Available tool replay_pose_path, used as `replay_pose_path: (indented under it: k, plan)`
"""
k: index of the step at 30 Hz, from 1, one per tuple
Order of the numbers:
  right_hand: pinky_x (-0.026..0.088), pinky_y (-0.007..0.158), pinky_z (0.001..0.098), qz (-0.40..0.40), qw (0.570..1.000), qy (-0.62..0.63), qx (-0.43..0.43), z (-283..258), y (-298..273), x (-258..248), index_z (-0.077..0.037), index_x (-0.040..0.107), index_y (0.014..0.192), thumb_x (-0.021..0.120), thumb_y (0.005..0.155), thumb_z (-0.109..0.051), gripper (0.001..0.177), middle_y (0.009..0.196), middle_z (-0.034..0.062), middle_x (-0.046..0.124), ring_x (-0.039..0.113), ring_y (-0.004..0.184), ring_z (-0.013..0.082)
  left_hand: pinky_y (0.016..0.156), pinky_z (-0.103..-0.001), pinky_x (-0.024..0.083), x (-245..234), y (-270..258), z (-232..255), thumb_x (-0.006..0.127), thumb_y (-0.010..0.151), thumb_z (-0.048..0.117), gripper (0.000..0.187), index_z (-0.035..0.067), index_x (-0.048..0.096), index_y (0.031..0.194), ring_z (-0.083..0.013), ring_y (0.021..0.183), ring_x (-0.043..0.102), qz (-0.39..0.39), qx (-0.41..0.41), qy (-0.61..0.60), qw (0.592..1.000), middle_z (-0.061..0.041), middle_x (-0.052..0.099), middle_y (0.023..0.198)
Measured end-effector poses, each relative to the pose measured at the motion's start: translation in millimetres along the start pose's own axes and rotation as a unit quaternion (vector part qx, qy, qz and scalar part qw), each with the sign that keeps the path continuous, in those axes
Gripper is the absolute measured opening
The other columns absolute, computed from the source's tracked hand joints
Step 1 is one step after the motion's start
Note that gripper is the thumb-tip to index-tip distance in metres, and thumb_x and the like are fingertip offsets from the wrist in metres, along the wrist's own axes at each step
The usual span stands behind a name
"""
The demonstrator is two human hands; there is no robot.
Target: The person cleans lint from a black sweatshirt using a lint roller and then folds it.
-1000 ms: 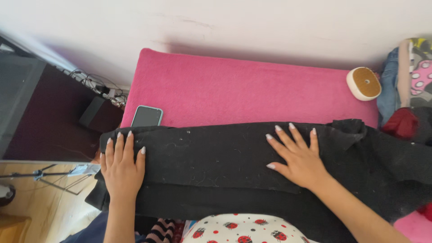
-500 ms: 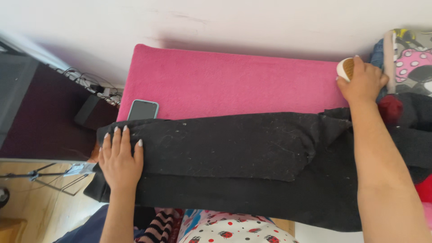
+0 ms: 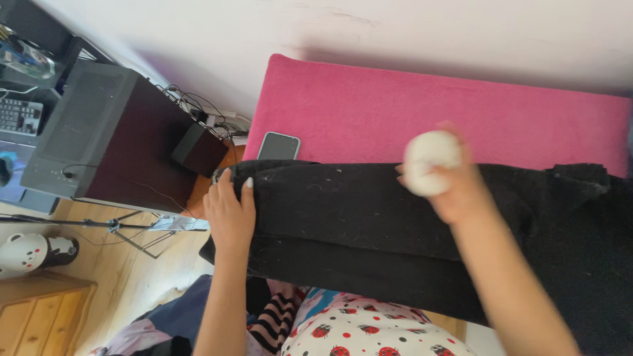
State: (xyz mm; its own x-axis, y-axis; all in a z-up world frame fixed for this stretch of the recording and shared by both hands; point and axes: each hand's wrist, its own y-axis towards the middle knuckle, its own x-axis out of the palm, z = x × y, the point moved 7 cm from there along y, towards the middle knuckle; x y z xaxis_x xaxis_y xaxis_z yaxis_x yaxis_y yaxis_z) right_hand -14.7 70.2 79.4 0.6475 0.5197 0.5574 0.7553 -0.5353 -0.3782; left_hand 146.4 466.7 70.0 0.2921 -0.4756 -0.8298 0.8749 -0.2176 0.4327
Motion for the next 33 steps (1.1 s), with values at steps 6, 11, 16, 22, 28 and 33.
replay_pose_path:
  k: [6,11,16,22,28,33]
  plan:
    - [0.054,0.094,0.0520,-0.098,0.963,-0.251,-0.004,164,-13,123,-0.029,0.053,0.151,0.083,0.059,-0.009,0.099,0.133,0.0108,0.057,0.062,0.120,0.0325,0.071,-0.029,0.061,27,4,-17,0.060,0.107,0.047,0.042,0.011,0.060,0.127,-0.0213,0.089,0.072,-0.071,-0.066,0.035,0.995,-0.006,0.056,0.109]
    - [0.033,0.120,0.0592,-0.162,0.808,-0.509,-0.250,143,-48,163,-0.016,0.038,0.162,0.080,0.085,-0.027,0.088,0.150,0.0263,0.037,0.039,0.145,0.0474,0.062,-0.034,0.063,16,9,-9,0.061,0.106,0.045,0.037,0.010,0.059,0.118,-0.0254,0.081,0.074,-0.076,-0.083,0.022,0.993,-0.006,0.055,0.104]
    - [0.058,0.077,0.0507,-0.070,0.576,-0.672,-0.461,125,-53,158,-0.021,0.058,0.148,0.070,0.088,-0.021,0.061,0.139,0.0205,0.053,0.065,0.107,0.0412,0.058,-0.034,0.063,13,8,-9,0.060,0.106,0.049,0.038,0.012,0.059,0.117,-0.0250,0.078,0.073,-0.087,-0.082,0.008,0.993,-0.006,0.054,0.101]
    - [0.053,0.088,0.0529,-0.085,0.544,-0.690,-0.470,135,-49,151,-0.011,0.059,0.145,0.088,0.071,-0.031,0.082,0.140,0.0290,0.052,0.062,0.108,0.0475,0.065,-0.040,0.065,14,9,-11,0.061,0.104,0.049,0.038,0.014,0.058,0.119,-0.0309,0.086,0.074,-0.099,-0.097,0.011,0.990,-0.006,0.055,0.107]
    - [0.056,0.082,0.0523,0.094,0.580,-0.716,-0.377,40,-34,28,-0.009,0.071,0.136,0.088,0.059,-0.028,0.081,0.123,0.0278,0.065,0.069,0.097,0.0503,0.069,-0.045,0.065,30,4,-24,0.059,0.105,0.050,0.039,0.014,0.057,0.122,-0.0339,0.090,0.073,-0.121,-0.117,0.001,0.986,-0.007,0.056,0.113]
    - [0.053,0.093,0.0548,0.177,0.630,-0.644,-0.396,15,-58,32,-0.003,0.067,0.141,0.089,0.070,-0.023,0.077,0.127,0.0292,0.062,0.065,0.113,0.0501,0.073,-0.047,0.064,26,5,-23,0.062,0.104,0.049,0.037,0.016,0.059,0.122,-0.0346,0.094,0.073,-0.118,-0.129,-0.016,0.985,-0.006,0.057,0.114]
